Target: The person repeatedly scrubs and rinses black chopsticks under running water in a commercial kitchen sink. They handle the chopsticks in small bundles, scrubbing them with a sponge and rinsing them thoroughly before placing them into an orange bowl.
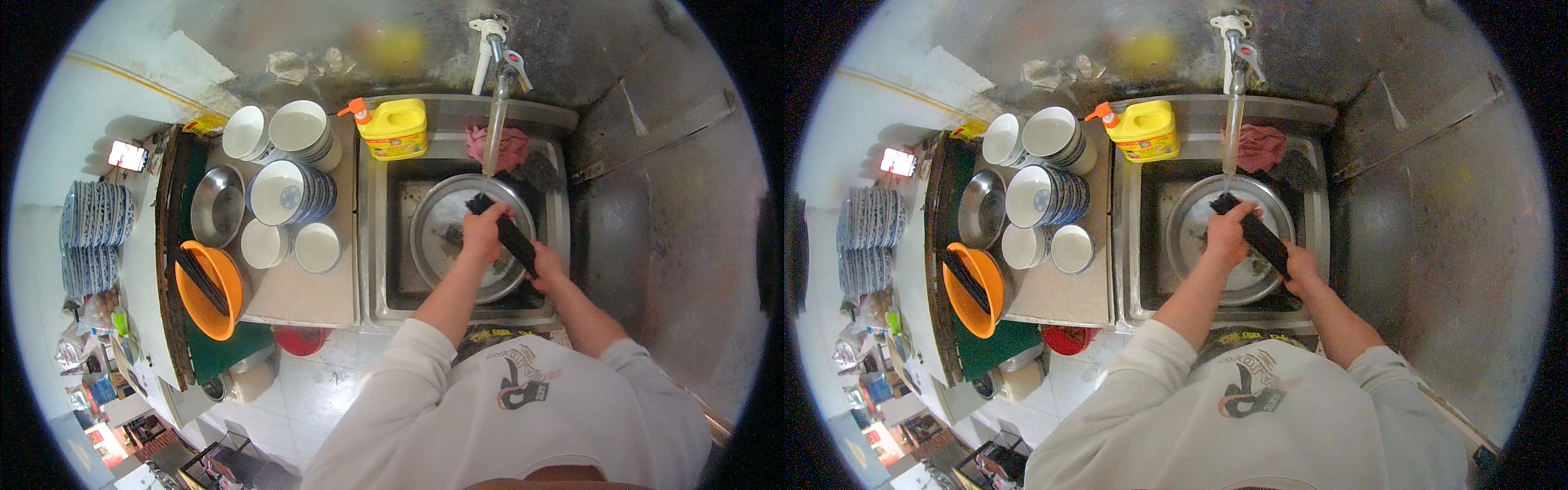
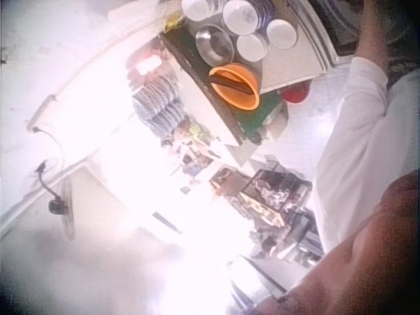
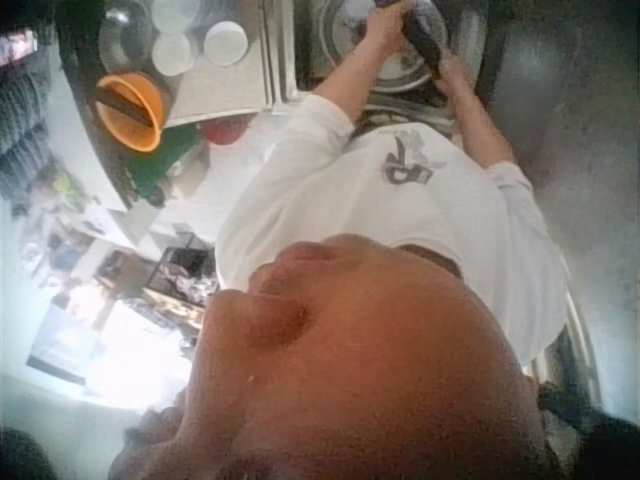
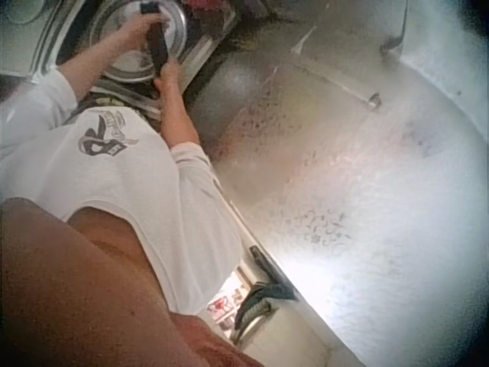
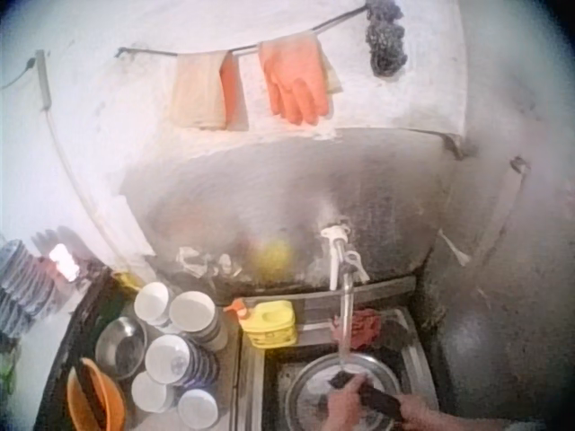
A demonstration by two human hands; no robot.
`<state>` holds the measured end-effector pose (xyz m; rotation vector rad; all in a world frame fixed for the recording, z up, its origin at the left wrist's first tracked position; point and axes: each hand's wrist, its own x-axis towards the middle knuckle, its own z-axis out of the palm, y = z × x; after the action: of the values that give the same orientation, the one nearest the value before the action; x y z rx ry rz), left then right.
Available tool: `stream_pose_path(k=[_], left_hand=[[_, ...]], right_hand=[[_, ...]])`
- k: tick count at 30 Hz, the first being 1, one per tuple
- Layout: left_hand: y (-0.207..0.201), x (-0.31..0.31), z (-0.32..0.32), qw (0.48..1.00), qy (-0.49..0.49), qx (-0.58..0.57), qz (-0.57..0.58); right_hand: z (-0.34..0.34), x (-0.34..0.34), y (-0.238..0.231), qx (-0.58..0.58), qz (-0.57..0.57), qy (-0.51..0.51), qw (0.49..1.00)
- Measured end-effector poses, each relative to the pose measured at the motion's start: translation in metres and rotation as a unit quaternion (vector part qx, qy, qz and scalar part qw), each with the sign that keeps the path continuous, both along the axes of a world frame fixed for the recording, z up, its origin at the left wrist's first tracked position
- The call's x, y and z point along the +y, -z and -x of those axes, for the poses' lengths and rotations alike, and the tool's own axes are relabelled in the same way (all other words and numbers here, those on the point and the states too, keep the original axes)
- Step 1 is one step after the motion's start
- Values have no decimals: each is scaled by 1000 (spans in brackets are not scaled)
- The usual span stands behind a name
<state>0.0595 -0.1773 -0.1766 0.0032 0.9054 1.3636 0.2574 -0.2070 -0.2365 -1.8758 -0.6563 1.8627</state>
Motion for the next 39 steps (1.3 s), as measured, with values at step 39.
stream_pose_path(k=[39], left_hand=[[2,5,19,998,57,-15,-17]], right_hand=[[-2,-25,-5,53,59,-5,997]])
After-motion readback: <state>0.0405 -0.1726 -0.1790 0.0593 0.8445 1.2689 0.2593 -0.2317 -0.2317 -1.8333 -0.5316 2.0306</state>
